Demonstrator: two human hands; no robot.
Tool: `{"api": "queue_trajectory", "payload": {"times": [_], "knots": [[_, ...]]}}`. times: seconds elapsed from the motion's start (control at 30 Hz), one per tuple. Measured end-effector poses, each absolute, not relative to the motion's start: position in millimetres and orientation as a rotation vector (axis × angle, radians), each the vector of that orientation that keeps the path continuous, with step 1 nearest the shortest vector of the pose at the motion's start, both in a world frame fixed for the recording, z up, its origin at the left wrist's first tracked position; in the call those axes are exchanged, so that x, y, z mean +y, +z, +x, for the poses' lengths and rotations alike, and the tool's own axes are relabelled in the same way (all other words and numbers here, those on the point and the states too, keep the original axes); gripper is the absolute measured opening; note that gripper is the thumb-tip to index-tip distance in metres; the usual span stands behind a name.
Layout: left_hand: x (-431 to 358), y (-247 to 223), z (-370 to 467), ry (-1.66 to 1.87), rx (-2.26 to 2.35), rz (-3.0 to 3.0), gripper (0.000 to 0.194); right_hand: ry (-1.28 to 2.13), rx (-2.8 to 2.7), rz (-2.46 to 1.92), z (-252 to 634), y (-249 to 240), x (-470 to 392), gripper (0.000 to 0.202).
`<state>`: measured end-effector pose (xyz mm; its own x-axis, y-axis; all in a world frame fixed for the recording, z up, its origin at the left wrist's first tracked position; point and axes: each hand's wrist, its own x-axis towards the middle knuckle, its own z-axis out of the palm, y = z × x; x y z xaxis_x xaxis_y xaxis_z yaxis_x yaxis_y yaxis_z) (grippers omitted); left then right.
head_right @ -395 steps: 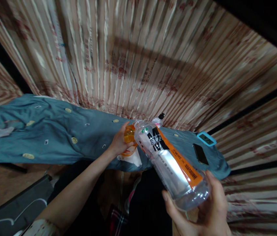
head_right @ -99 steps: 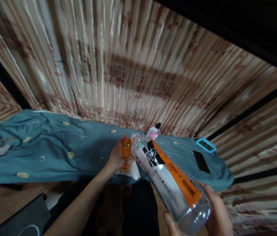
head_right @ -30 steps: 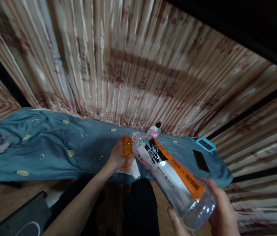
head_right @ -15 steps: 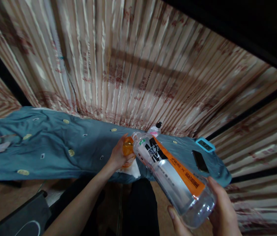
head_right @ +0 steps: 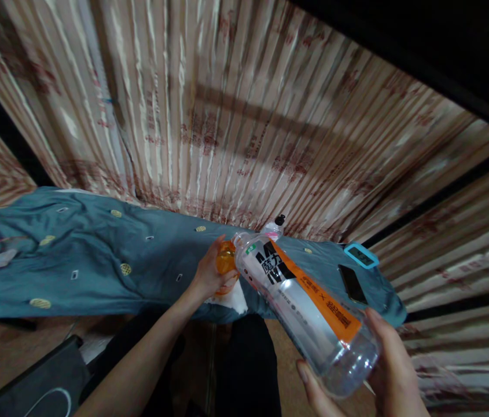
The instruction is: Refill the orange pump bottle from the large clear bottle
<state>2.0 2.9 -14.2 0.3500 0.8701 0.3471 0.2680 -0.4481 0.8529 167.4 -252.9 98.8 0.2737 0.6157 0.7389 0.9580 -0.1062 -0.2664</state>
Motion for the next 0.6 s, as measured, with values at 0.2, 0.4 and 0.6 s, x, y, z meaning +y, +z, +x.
{"api": "queue_trajectory", "payload": {"times": [0.2,0.4,0.6], "knots": [[3.5,-16.8,2.6,1.103,0.978,1.900,0.088,-0.625,-1.418,-1.839,166.4,98.9,-252.3,0.097],[3.7,-16.9,3.4,1.106,0.979,1.912,0.089,-0.656,-1.417,-1.830,166.6,97.4,-253.0,0.097],[3.8,-17.2,2.7,1.109,0.974,1.918,0.088,-0.642,-1.432,-1.825,171.1,97.7,-254.3,0.097]]}}
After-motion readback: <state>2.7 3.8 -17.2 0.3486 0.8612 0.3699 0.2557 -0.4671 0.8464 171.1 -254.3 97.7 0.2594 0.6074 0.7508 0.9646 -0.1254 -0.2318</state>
